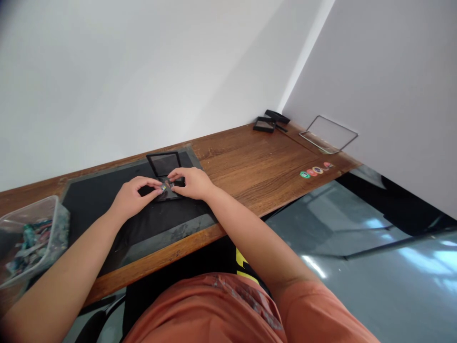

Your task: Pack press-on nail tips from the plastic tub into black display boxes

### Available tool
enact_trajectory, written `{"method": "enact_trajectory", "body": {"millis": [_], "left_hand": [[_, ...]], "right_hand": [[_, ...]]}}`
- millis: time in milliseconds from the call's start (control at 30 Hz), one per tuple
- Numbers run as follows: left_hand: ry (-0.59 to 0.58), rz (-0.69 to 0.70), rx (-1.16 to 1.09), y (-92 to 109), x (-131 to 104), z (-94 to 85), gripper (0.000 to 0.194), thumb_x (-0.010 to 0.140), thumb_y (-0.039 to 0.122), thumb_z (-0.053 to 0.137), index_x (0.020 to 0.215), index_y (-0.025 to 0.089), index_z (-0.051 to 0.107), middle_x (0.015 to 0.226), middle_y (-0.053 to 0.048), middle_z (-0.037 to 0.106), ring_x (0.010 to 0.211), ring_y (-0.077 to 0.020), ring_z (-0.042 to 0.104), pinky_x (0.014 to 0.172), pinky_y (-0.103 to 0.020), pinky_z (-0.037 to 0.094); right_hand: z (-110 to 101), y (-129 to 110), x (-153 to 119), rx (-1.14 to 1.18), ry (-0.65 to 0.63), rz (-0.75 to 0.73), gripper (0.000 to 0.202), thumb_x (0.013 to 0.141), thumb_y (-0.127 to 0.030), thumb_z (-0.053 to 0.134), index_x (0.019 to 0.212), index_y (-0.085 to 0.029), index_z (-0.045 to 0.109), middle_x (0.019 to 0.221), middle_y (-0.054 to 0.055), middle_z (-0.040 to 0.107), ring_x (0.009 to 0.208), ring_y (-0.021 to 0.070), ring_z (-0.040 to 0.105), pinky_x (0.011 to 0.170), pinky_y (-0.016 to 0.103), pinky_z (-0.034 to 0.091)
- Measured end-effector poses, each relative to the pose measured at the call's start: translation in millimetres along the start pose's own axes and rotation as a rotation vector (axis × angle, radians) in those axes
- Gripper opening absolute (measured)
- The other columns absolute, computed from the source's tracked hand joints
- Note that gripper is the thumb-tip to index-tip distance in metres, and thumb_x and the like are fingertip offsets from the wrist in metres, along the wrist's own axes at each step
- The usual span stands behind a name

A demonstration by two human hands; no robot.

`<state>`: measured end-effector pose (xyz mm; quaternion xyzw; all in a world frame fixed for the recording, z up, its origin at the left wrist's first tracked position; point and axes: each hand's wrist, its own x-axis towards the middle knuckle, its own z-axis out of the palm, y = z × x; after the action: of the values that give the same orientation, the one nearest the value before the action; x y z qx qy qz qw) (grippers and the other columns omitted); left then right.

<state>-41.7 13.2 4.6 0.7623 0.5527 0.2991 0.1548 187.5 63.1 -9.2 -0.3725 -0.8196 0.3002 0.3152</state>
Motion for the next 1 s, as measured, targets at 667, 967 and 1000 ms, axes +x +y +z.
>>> {"method": "enact_trajectory", "body": {"millis": [667, 967, 1000], "left_hand": [[0.034, 0.116, 0.106, -5, 4, 10.3, 0.022, 0.091, 0.036, 0.065, 0.104, 0.021, 0.074, 0.108, -0.007, 0.077, 0.106, -0.0275, 0.063, 0.099, -0.045, 0.047], [0.071, 0.038, 0.172, -5, 6, 13.2, 0.026, 0.091, 0.036, 0.066, 0.112, 0.022, 0.073, 0.11, -0.006, 0.076, 0.108, -0.0296, 0.062, 0.1, -0.048, 0.046], [0.07, 0.035, 0.175, -5, 6, 12.9, 0.026, 0.091, 0.036, 0.067, 0.112, 0.023, 0.073, 0.11, -0.006, 0.077, 0.108, -0.0296, 0.062, 0.099, -0.048, 0.046]], "right_hand": [[0, 1, 0, 0.013, -0.007, -0.008, 0.037, 0.076, -0.02, 0.077, 0.113, -0.021, 0.07, 0.11, 0.001, 0.079, 0.062, 0.0086, 0.058, 0.069, 0.026, 0.046], [7, 0, 2, -0.024, 0.019, 0.027, 0.035, 0.078, -0.02, 0.075, 0.113, -0.022, 0.069, 0.101, 0.0, 0.079, 0.07, 0.0123, 0.062, 0.069, 0.026, 0.044], [7, -1, 2, -0.033, 0.023, 0.03, 0.034, 0.079, -0.021, 0.075, 0.112, -0.022, 0.069, 0.1, 0.0, 0.079, 0.071, 0.0127, 0.063, 0.069, 0.026, 0.044]]}}
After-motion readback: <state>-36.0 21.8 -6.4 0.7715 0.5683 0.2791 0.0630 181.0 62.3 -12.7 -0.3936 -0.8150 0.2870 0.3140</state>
